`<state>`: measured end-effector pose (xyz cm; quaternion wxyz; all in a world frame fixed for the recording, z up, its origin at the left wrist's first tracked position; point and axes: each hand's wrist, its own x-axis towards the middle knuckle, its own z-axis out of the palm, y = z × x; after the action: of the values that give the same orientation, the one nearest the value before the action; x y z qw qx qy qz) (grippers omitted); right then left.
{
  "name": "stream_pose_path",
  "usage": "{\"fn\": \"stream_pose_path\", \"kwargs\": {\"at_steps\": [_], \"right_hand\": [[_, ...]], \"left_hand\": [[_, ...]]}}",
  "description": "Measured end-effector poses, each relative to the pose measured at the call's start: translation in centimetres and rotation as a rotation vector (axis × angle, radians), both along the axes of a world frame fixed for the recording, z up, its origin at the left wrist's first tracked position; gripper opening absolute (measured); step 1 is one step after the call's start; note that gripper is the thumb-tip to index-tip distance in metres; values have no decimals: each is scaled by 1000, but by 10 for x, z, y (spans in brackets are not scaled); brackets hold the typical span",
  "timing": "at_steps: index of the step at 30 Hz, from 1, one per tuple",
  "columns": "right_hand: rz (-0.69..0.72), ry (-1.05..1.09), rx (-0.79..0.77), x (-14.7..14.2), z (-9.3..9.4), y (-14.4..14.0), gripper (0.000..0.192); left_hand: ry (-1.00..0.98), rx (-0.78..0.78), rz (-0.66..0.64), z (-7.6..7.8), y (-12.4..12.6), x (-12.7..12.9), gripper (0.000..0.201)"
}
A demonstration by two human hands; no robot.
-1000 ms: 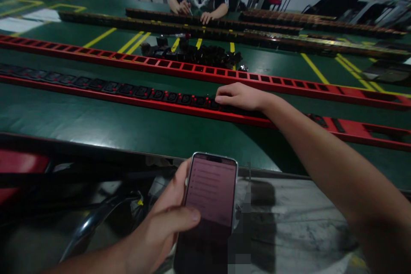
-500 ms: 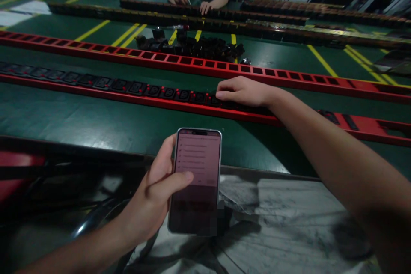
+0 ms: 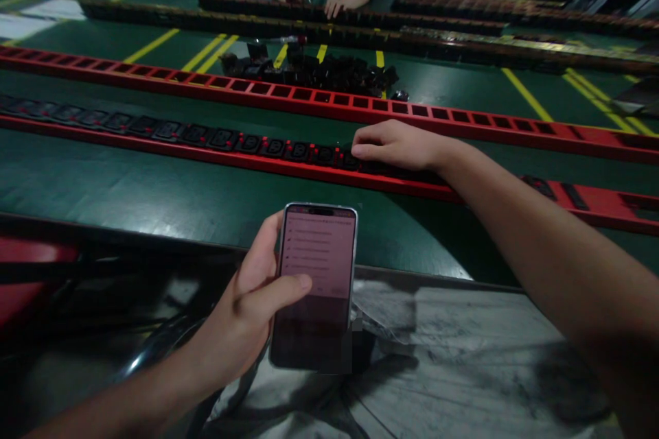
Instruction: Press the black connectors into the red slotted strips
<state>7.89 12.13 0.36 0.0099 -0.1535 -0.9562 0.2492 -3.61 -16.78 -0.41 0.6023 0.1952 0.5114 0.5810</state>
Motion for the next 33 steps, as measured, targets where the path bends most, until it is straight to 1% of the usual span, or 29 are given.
{"fn": "stream_pose_path", "kwargs": {"at_steps": [15, 19, 27, 29, 33], "right_hand": [[-15, -12, -8, 1, 0, 0, 43], [-15, -8, -6, 1, 0, 0, 42], [-1, -7, 11, 1, 1, 0, 43], [0, -10, 11, 1, 1, 0, 43], [0, -13, 4, 1, 0, 1, 43]], "left_hand": [[36, 16, -16, 2, 0, 0, 59], [49, 47, -24, 2, -2, -1, 59], [81, 37, -18, -3, -3, -3, 45], [69, 36, -23, -2, -4, -3, 48], [47, 41, -55, 3, -5, -2, 63]]}}
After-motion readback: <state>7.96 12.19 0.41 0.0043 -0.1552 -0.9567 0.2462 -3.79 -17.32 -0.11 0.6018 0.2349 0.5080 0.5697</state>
